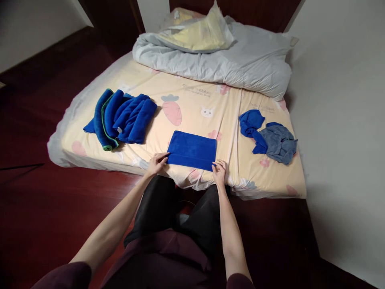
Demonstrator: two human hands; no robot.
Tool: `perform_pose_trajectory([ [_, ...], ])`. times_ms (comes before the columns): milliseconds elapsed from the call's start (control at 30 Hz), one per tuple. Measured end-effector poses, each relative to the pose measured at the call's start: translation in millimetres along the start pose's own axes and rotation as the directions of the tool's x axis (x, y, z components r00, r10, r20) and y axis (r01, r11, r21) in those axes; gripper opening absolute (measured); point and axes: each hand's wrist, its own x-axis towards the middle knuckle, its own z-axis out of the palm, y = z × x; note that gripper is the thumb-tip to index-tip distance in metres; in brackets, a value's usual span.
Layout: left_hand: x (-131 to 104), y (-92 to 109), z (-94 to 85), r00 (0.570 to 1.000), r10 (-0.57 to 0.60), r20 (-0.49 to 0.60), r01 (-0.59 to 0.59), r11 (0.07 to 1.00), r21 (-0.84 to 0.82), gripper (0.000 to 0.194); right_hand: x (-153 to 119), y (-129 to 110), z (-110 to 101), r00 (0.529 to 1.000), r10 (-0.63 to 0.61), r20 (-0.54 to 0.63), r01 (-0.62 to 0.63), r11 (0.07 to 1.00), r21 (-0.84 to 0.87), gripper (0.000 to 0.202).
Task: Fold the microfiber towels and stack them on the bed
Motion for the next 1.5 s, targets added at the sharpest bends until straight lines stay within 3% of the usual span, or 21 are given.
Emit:
perform_pose_trajectory([
  [267, 0, 4, -3.5, 0.989, 0.111, 0.093, -0.116, 0.992, 0.052, 0.049, -1, -4, 0, 0.999, -0.019, 0.039, 0.018, 1.000, 0.019, 0.029],
  [533, 1, 5, -1.1, 0.998, 0.054, 0.017, -0.053, 0.997, -0.062, 0.026, 2, -12, -8, 0.979, -0.101, 0.177, 0.118, 0.989, -0.088, 0.039],
  [800, 1, 0, 1.7, 1.000, 0.008, -0.009, -0.010, 0.988, -0.152, 0.027, 1, -14, -8, 0.989, -0.017, 0.146, 0.012, 0.999, 0.033, 0.035],
  [1267, 2, -4, 5.1, 0.998, -0.057, -0.011, 0.051, 0.955, -0.292, 0.029, 4, -6, -8, 0.995, -0.013, 0.103, 0.008, 0.998, 0.054, 0.031],
  [1500, 3, -4, 6.1, 0.981, -0.190, -0.032, 0.174, 0.946, -0.273, 0.039, 6, 1, -7, 0.992, 0.116, 0.047, -0.117, 0.993, 0.014, 0.036],
])
